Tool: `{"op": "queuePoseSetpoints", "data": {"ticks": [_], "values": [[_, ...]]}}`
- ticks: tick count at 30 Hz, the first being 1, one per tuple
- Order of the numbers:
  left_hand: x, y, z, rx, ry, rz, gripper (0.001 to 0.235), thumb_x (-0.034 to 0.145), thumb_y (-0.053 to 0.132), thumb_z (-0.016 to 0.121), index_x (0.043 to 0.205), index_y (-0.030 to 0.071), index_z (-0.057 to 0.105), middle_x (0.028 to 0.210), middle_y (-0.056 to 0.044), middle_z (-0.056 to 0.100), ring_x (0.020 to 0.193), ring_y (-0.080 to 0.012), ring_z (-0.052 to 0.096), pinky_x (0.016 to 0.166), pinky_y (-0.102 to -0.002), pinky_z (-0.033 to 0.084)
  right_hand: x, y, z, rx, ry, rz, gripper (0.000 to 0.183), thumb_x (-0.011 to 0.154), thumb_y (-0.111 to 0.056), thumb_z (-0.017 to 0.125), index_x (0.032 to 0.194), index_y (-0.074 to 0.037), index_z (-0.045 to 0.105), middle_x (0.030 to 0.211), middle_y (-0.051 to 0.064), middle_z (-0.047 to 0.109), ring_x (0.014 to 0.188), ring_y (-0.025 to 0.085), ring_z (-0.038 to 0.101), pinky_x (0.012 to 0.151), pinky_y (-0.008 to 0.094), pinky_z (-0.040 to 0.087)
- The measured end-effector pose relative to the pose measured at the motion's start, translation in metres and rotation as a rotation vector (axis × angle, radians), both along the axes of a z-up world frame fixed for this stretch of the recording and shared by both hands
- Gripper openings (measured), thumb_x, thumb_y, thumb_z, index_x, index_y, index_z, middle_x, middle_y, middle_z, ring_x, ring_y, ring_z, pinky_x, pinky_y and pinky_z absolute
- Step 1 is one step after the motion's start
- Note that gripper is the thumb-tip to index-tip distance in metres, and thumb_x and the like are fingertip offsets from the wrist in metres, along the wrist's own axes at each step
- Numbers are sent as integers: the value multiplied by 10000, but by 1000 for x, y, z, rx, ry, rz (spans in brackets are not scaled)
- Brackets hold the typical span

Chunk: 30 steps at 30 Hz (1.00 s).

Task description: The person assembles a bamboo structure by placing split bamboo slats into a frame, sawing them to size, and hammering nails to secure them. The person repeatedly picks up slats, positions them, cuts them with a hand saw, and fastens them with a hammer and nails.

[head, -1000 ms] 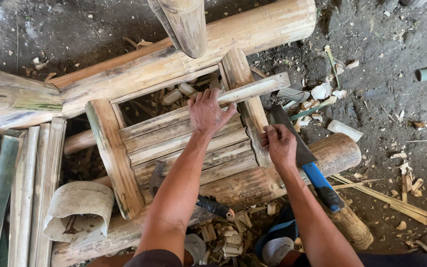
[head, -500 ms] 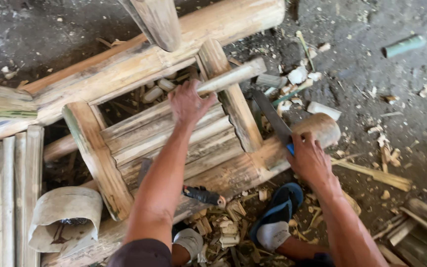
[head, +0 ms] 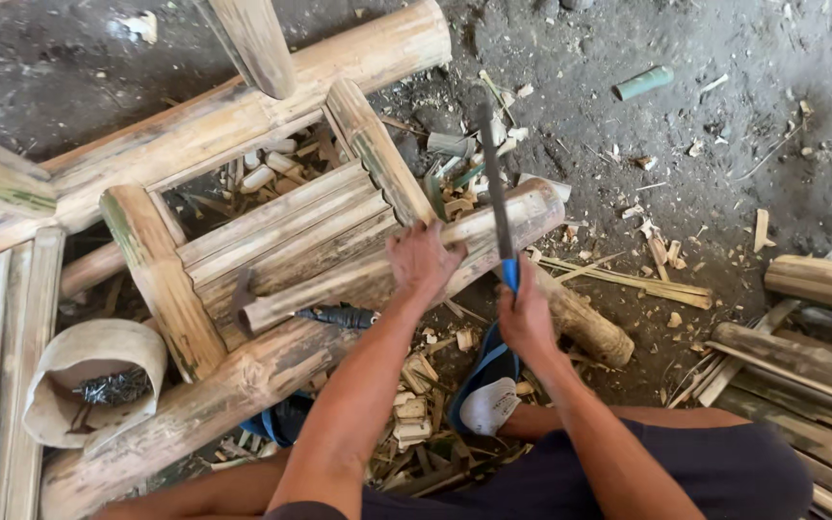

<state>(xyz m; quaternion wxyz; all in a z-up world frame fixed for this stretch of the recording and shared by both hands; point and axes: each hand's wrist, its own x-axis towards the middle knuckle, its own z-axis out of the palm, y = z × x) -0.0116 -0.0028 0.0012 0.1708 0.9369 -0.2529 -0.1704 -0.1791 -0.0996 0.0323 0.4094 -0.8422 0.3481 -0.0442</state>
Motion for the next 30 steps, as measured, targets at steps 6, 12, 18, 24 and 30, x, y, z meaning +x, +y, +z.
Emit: {"op": "queuePoseSetpoints", "data": {"ticks": [6, 12, 18, 24, 30], "values": [[-26, -4, -15, -63, -88, 72, 642, 754, 520, 721, 1281, 157, 677, 1122, -108, 679, 1049, -257, 630, 889, -464, 385, -19, -3, -44, -288, -129, 228, 403, 1009, -167, 567, 1376, -90, 420, 1022, 294, 683, 837, 542, 648, 688, 637, 508], [-30, -7, -20, -97, -108, 118, 616, 778, 544, 718, 1234, 130, 706, 1099, -112, 695, 1048, -284, 637, 900, -470, 388, -21, -1, -52, -233, -98, 240, 430, 981, -161, 566, 1363, -53, 400, 1030, 315, 674, 799, 546, 643, 655, 643, 503], [-32, -7, -14, -115, -117, 133, 609, 774, 558, 717, 1211, 134, 716, 1077, -111, 700, 1032, -287, 639, 897, -472, 381, -16, 6, -49, -202, -43, 204, 360, 991, -175, 550, 1296, -54, 404, 931, 319, 675, 748, 562, 631, 641, 661, 491], [-21, 18, -16, 32, -120, -126, 610, 952, 582, 553, 1342, 113, 585, 1157, -170, 655, 1009, -300, 647, 833, -506, 491, -13, 10, -55, -233, 90, 154, 279, 1006, -240, 554, 1166, -55, 421, 802, 316, 677, 722, 577, 623, 654, 682, 483], [-7, 79, -6, 325, -404, -342, 489, 1011, 409, 509, 1399, 111, 482, 1137, -212, 640, 888, -287, 696, 625, -450, 601, -6, 4, -36, -231, 102, 142, 369, 987, -265, 562, 1207, -23, 393, 763, 329, 669, 710, 573, 634, 662, 661, 509]]}}
